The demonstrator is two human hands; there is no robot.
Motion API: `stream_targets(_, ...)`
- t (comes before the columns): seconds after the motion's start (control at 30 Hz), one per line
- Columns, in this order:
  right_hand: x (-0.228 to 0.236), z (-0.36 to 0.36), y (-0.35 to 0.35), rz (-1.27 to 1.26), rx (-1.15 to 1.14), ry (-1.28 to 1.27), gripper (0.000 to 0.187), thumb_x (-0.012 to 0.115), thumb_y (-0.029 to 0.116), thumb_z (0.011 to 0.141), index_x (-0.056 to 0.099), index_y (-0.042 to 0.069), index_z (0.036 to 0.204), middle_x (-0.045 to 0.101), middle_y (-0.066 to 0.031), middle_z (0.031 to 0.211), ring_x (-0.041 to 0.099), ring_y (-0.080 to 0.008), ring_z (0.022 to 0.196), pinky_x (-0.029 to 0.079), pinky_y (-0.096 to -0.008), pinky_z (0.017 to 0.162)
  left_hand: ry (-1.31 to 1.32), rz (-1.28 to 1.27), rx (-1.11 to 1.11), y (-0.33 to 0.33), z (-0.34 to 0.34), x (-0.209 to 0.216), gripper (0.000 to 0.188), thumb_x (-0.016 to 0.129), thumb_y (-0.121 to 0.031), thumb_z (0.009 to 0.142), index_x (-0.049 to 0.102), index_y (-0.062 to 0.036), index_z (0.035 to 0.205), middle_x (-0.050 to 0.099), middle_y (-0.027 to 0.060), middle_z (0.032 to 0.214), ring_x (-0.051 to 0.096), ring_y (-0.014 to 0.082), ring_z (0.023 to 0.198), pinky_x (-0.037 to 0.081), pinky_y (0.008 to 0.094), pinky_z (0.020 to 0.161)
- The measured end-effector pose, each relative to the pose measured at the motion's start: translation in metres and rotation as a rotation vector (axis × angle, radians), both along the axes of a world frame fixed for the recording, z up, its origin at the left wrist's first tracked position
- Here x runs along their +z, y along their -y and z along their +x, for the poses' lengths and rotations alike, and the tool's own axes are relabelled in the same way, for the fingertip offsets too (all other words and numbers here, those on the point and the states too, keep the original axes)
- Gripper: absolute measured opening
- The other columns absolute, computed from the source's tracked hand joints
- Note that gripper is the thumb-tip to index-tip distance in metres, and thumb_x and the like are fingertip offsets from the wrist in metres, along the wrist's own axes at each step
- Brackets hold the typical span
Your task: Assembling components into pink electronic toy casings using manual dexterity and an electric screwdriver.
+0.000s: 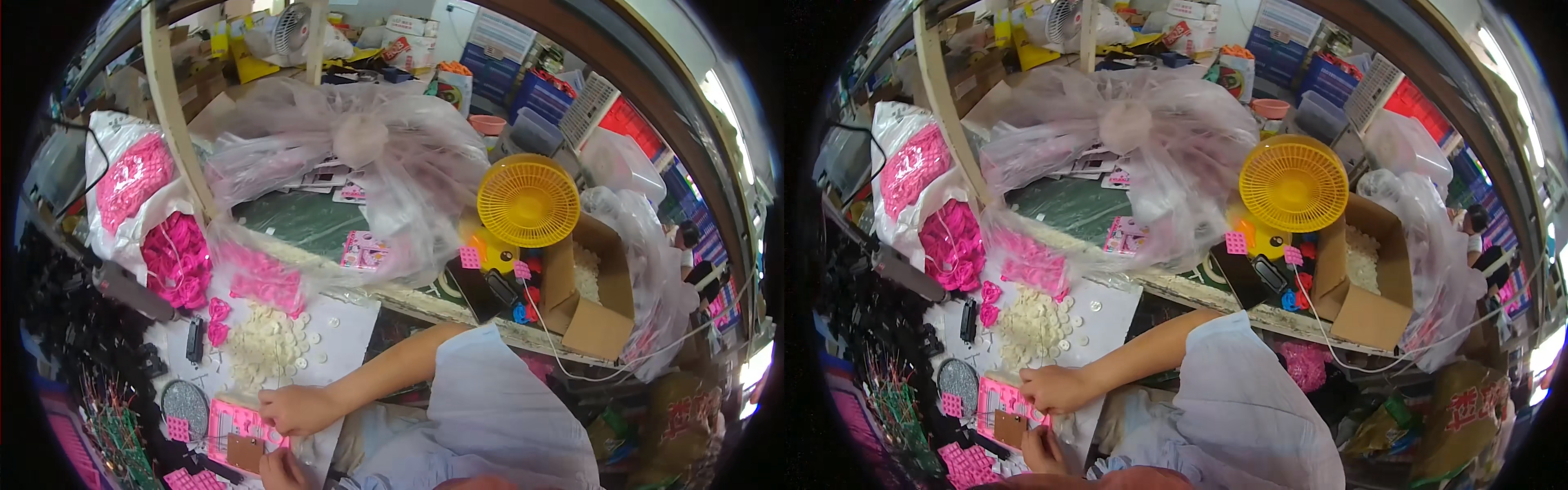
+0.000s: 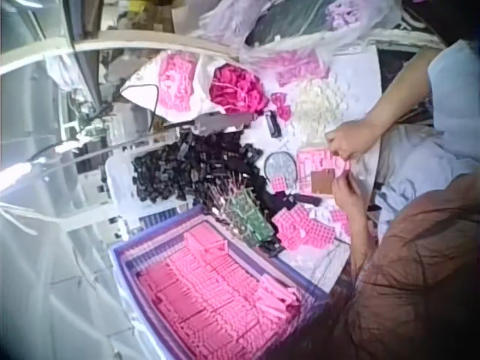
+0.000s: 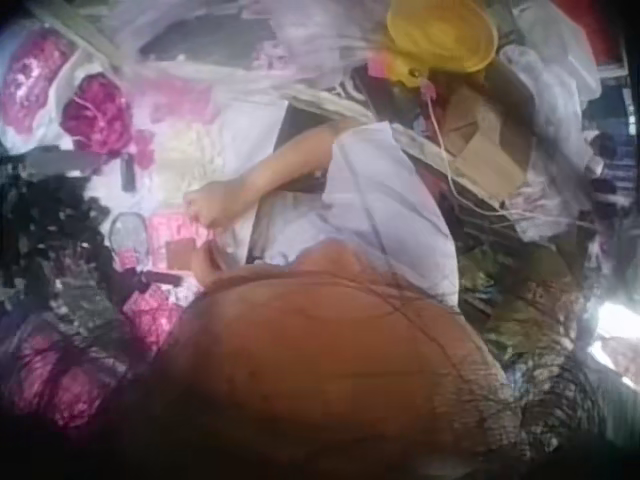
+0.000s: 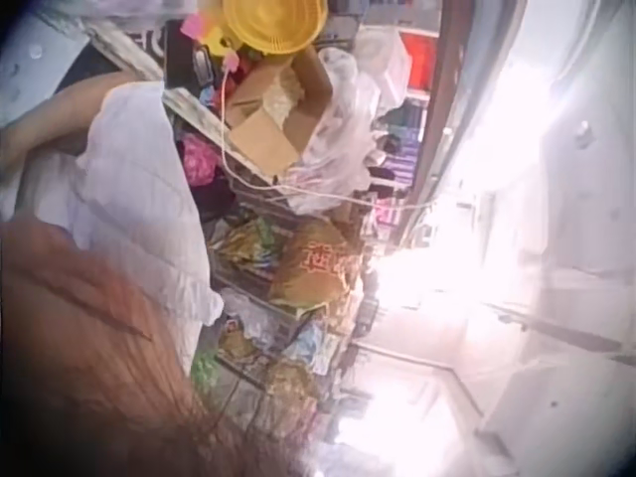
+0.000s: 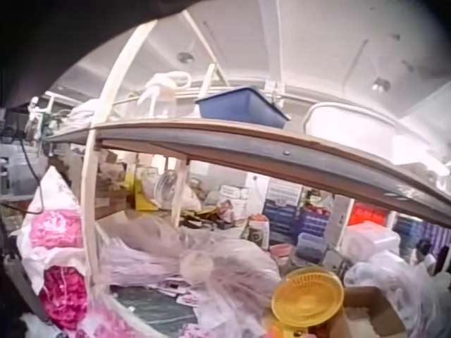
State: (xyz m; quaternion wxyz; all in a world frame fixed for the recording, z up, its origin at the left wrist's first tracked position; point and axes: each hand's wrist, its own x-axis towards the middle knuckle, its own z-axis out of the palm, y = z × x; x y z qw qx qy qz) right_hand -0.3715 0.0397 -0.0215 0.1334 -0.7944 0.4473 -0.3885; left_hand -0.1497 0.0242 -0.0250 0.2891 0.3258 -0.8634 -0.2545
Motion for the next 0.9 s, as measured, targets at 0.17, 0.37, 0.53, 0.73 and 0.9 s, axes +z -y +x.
stream_targets(0.17, -0.01, -0.003, 0.017, 0.167, 0.071, -0.073, 0.008, 0.072, 0.019, 0.069, 0.069, 0.012, 0.071, 0.063, -0.0059, 0.085, 0.059, -0.0286, 0.091, 0.051, -0.0427, 0.07, 0.056, -0.011, -0.005, 0.007, 0.003, 0.001, 0.011, 0.066, -0.001, 0.082, 0.064, -0.0032, 0.093, 0.059, 0.017, 0.083, 0.058, 0.038, 0.079, 0.046, 0.0455, 0.069)
stream_targets(0.37, -0.031, -0.019, 0.019, 0.039, 0.104, 0.027, 0.015, 0.078, 0.024, 0.073, 0.07, 0.017, 0.083, 0.06, 0.0, 0.084, 0.052, -0.0291, 0.088, 0.043, -0.043, 0.081, 0.171, 0.019, -0.034, 0.014, 0.006, 0.007, 0.033, 0.067, -0.003, 0.078, 0.065, -0.0081, 0.111, 0.056, 0.0128, 0.083, 0.058, 0.0346, 0.076, 0.047, 0.0449, 0.065)
stream_targets(0.53, -0.017, -0.021, 0.011, 0.177, 0.011, 0.04, 0.023, 0.085, 0.021, 0.069, 0.077, 0.023, 0.09, 0.057, -0.0007, 0.102, 0.05, -0.0268, 0.094, 0.043, -0.0385, 0.082, 0.319, 0.004, -0.18, 0.017, 0.008, 0.015, 0.047, 0.064, -0.004, 0.083, 0.062, -0.0138, 0.129, 0.06, 0.0096, 0.087, 0.06, 0.0312, 0.077, 0.049, 0.0427, 0.062)
stream_targets(0.73, -0.025, -0.021, -0.001, 0.226, -0.04, 0.111, 0.022, 0.083, 0.016, 0.073, 0.079, 0.02, 0.094, 0.054, 0.0004, 0.086, 0.049, -0.0234, 0.085, 0.04, -0.0363, 0.076, 0.331, -0.047, -0.256, 0.02, 0.007, 0.001, 0.058, 0.063, -0.01, 0.08, 0.058, -0.0162, 0.137, 0.059, 0.0087, 0.086, 0.061, 0.0291, 0.077, 0.051, 0.0406, 0.063)
stream_targets(0.9, -0.012, -0.027, -0.003, 0.014, 0.048, -0.173, 0.04, 0.079, 0.014, 0.074, 0.075, 0.014, 0.114, 0.052, 0.0021, 0.074, 0.05, -0.0213, 0.074, 0.039, -0.0368, 0.072, 0.418, -0.082, -0.303, 0.022, 0.006, 0.007, 0.055, 0.06, -0.011, 0.082, 0.058, -0.0136, 0.137, 0.06, 0.0071, 0.095, 0.062, 0.0257, 0.082, 0.053, 0.0382, 0.067)
